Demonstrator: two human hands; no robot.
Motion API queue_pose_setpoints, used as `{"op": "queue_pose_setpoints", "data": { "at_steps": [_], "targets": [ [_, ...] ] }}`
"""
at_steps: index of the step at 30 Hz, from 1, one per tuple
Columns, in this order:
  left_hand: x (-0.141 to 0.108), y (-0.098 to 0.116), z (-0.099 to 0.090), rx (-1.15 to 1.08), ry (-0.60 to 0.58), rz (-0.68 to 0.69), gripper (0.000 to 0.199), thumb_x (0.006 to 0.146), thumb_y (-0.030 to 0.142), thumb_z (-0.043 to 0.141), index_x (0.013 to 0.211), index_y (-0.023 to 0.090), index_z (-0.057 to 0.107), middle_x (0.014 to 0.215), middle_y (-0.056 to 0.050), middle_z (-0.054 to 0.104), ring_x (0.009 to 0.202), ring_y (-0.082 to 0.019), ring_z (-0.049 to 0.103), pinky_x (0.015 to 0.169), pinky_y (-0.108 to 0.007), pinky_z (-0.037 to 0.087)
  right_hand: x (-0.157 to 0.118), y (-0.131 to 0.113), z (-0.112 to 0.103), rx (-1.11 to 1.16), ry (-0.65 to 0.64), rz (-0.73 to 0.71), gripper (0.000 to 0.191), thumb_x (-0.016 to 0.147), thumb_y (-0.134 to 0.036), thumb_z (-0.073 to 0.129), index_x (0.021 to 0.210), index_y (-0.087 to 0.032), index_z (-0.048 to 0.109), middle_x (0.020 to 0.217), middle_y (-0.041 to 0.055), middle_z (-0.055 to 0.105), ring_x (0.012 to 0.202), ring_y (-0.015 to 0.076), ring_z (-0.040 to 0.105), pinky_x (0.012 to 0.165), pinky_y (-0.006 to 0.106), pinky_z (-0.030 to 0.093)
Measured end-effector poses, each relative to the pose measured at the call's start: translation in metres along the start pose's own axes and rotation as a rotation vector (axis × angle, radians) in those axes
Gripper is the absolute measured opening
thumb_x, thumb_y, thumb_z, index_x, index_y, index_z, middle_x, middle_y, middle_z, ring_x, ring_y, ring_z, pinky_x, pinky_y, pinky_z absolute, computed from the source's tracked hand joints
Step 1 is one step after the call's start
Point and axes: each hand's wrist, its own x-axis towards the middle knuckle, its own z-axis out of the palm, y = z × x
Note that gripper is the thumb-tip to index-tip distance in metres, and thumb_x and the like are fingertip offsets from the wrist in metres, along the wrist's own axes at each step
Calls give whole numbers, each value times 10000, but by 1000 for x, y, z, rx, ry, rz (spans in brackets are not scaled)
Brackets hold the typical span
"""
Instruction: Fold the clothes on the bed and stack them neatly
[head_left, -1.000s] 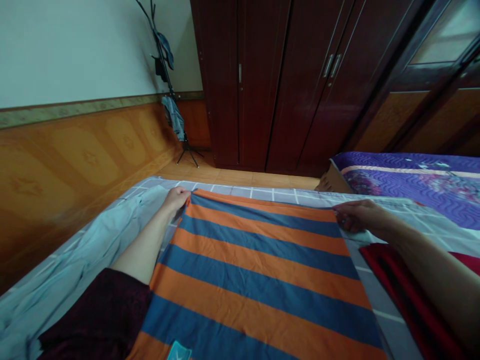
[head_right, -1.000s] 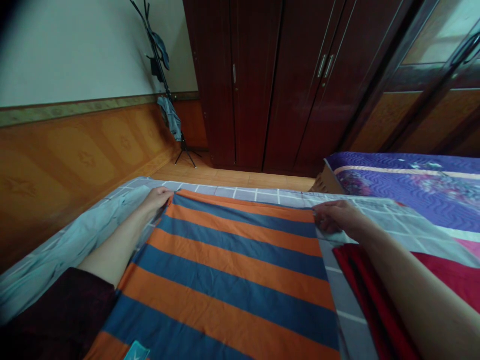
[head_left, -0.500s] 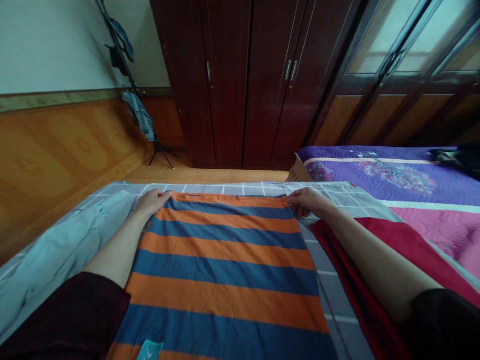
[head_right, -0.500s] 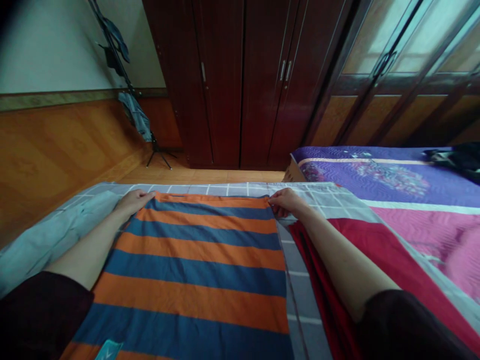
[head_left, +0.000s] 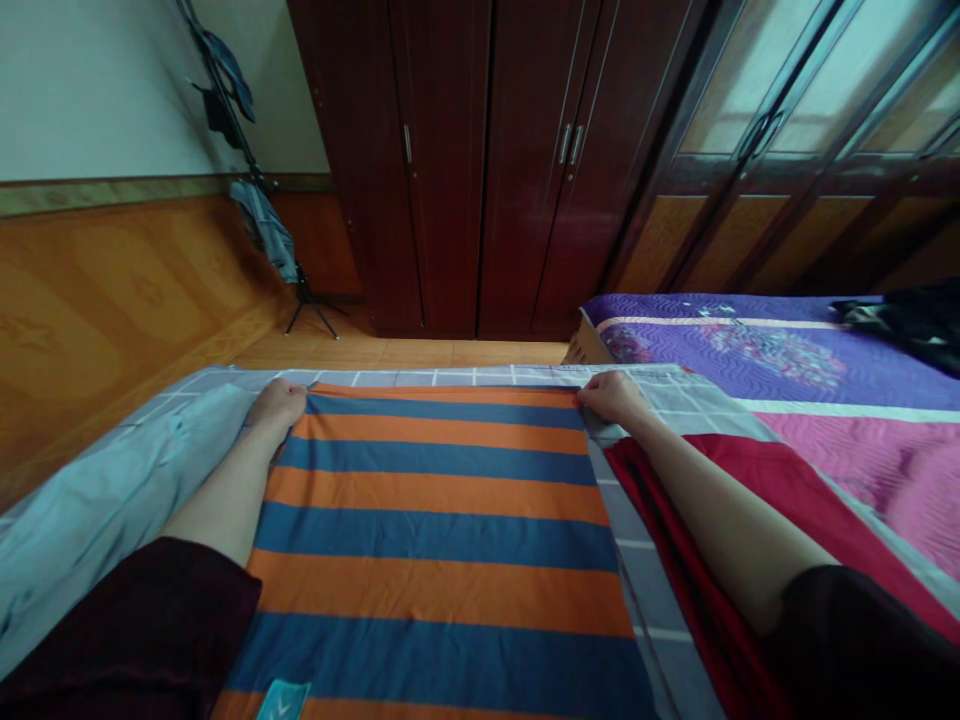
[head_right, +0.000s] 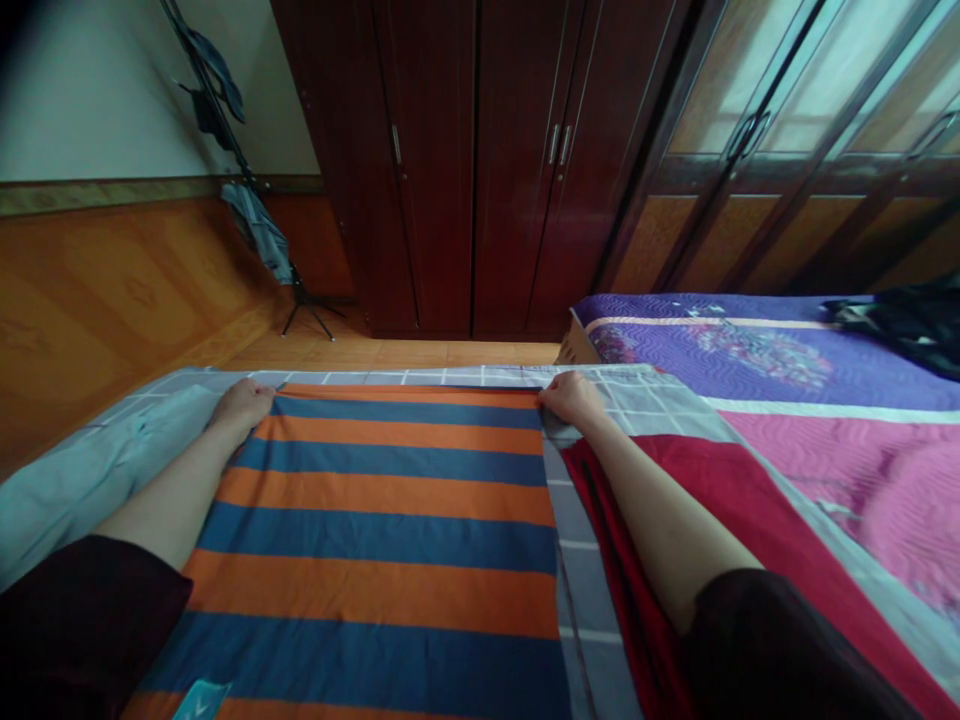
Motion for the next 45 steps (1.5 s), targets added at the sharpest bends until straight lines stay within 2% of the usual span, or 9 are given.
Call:
{"op": "queue_pose_setpoints", "data": {
  "at_steps": [8,18,22,27,31,35,39,42,45],
  "targets": [
    [-15,19,0,214,-23,-5,407,764,553,503,886,195,652,976,-156,684,955,-382,608,725,-428,461,-8,-9,6,-146,31,-57,282,743,-413,552,815,-196,717,815,89,698,824,253,648,622,272,437],
    [-15,19,-5,255,-24,-17,307,880,385,409,968,198,636,1037,-108,683,952,-281,626,721,-325,457,-24,-25,9,-279,126,-168,294,810,-334,478,948,-178,685,936,136,687,880,294,638,654,328,429],
    [-22,22,-9,234,-55,36,355,857,483,448,977,203,630,1009,-70,693,924,-240,638,687,-273,451,-38,-33,11,-351,196,-367,400,871,-353,434,1198,-162,565,1094,136,641,952,292,613,694,336,424],
    [-29,27,-15,262,-61,52,244,832,403,513,873,199,641,935,-63,700,872,-236,648,670,-271,450,-44,-38,19,-424,140,-557,294,891,-322,417,936,-191,676,937,104,655,873,275,622,633,322,431],
    [-45,46,-17,280,44,71,294,871,315,458,1055,140,605,1075,-160,654,1003,-298,608,784,-366,458,-46,-40,21,-360,176,-719,336,898,-319,427,1128,-168,619,1094,123,617,991,270,588,775,353,469],
    [-97,87,2,270,135,331,488,904,365,440,1354,181,396,1425,-114,417,1325,-255,344,1071,-399,270,-50,-42,29,-208,77,-997,429,894,-396,459,1254,-182,549,1295,125,524,1165,268,503,942,395,438],
    [-147,118,37,220,-215,980,568,941,512,316,1420,208,331,1509,-51,301,1395,-223,214,1138,-415,157,-49,-41,44,-170,-50,-1024,557,918,-501,395,1348,-156,469,1399,143,439,1268,273,421,1044,430,365],
    [-141,113,48,264,-380,987,646,925,608,224,1456,241,265,1540,-21,212,1419,-219,142,1146,-444,98,-45,-37,52,-211,-88,-967,656,918,-573,331,1396,-130,409,1457,147,365,1337,295,328,1095,458,291],
    [-102,83,37,343,-306,731,646,919,603,245,1459,248,264,1544,-5,192,1422,-201,132,1150,-397,94,-42,-34,55,-228,-106,-935,686,914,-604,294,1428,-155,357,1485,114,327,1371,292,263,1113,469,254]
  ]
}}
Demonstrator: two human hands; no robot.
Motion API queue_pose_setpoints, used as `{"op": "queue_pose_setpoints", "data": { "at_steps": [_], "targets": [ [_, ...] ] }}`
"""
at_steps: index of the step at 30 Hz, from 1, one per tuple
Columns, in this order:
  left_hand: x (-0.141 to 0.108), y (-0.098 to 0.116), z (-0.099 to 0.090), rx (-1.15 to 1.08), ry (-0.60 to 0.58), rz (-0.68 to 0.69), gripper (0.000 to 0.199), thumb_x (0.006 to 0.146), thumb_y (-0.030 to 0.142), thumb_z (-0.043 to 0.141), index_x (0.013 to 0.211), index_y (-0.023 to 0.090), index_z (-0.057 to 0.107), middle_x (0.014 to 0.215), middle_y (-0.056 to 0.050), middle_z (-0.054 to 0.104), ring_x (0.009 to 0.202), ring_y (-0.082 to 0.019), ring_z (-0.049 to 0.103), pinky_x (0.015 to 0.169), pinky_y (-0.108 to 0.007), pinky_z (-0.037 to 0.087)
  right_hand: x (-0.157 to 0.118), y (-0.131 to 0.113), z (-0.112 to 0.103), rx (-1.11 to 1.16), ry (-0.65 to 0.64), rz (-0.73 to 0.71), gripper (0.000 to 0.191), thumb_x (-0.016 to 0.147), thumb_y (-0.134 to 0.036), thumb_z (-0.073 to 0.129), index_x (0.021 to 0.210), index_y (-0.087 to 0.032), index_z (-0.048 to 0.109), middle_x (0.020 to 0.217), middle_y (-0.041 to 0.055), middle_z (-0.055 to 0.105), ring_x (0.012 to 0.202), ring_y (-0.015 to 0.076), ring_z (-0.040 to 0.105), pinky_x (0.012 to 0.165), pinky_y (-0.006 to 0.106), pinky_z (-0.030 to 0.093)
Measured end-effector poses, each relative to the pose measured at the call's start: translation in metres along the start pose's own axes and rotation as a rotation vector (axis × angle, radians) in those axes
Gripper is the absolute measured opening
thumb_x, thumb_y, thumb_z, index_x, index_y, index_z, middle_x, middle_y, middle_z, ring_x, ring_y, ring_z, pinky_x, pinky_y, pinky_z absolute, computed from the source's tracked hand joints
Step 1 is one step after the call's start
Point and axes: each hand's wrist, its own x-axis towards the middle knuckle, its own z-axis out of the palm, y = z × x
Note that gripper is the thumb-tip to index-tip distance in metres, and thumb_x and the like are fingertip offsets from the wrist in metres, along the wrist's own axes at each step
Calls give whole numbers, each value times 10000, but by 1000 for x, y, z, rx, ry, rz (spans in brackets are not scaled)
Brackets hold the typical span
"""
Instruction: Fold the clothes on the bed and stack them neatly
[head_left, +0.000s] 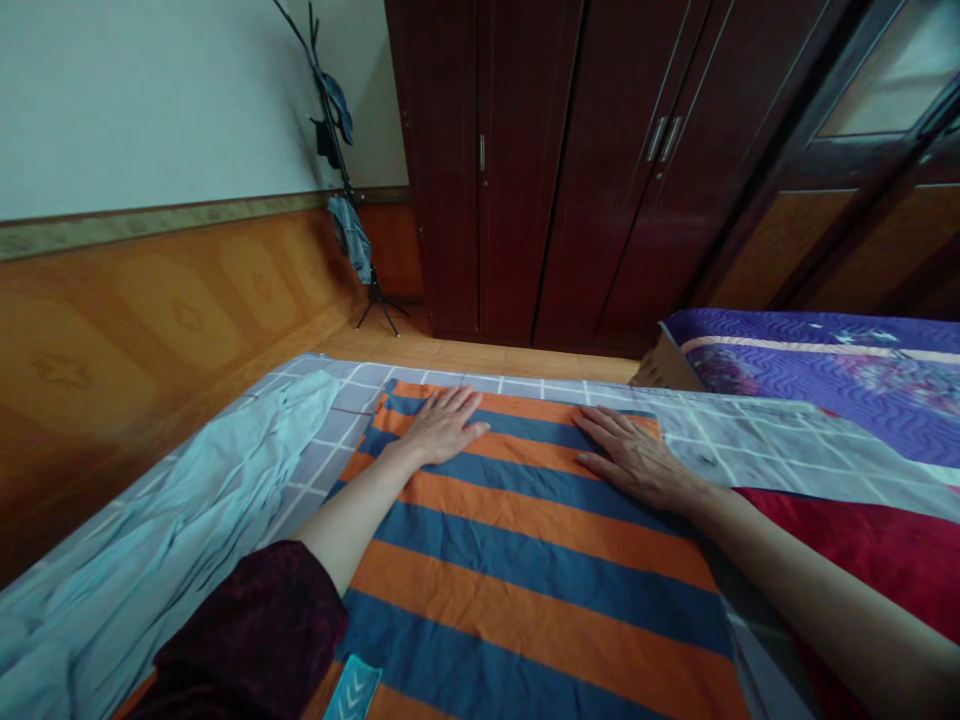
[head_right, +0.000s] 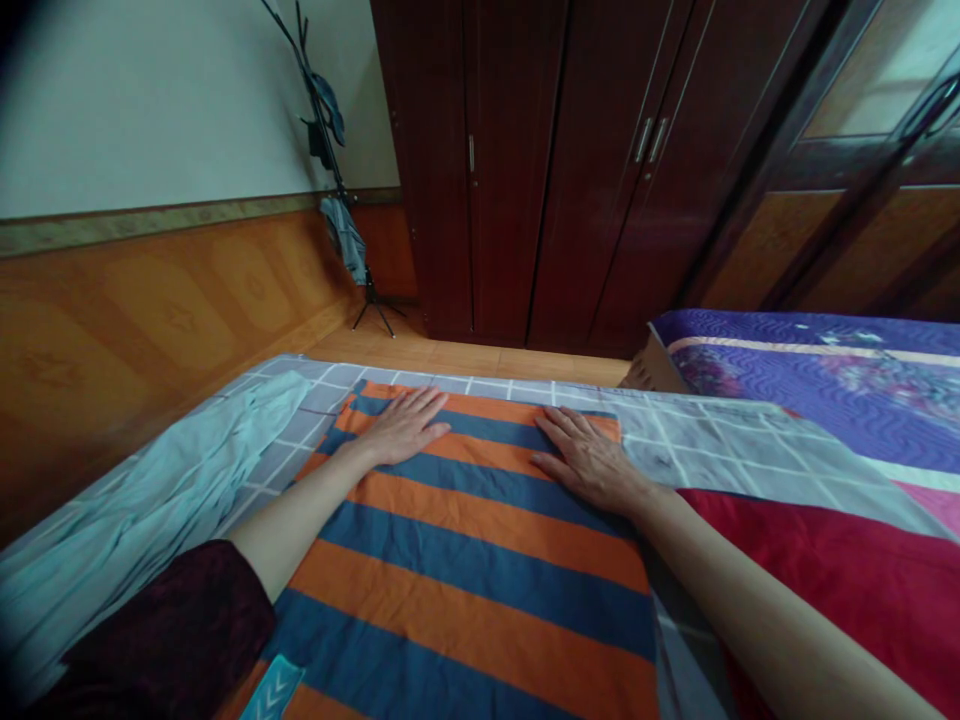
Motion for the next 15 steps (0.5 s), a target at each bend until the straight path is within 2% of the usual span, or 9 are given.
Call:
{"op": "queue_pose_setpoints", "data": {
  "at_steps": [3,6,10,13,15],
  "targets": [
    [1,-55,-9,24,58,-213,627,946,520,214,1456,159,273,1530,-99,229,1410,-274,170,1125,-480,134,1,0,0,-20,-3,26,702,915,-614,258,1433,-149,348,1493,113,312,1379,293,243,1118,473,237],
    [-5,-83,-16,42,110,-314,603,954,454,210,1429,98,309,1506,-163,268,1389,-316,219,1102,-508,173,2,0,-1,-42,8,36,697,917,-615,238,1424,-153,365,1491,115,315,1375,292,253,1115,472,236],
    [-36,-83,-22,46,121,-312,611,926,418,322,1414,50,297,1479,-193,311,1360,-285,297,1092,-409,249,3,1,1,-45,38,25,677,920,-600,260,1412,-154,387,1481,124,331,1370,292,265,1110,473,244],
    [-83,-77,-30,27,119,-260,599,914,395,359,1418,79,287,1438,-157,389,1317,-233,374,1066,-334,302,4,4,4,-35,44,12,673,921,-599,268,1414,-155,384,1483,131,326,1369,297,264,1100,494,256],
    [-119,-74,-35,-12,123,-227,512,907,388,378,1348,130,409,1329,-125,508,1233,-222,462,1029,-319,341,4,5,6,-31,56,6,662,923,-592,268,1415,-163,380,1481,129,329,1368,299,267,1091,508,265]
  ]
}}
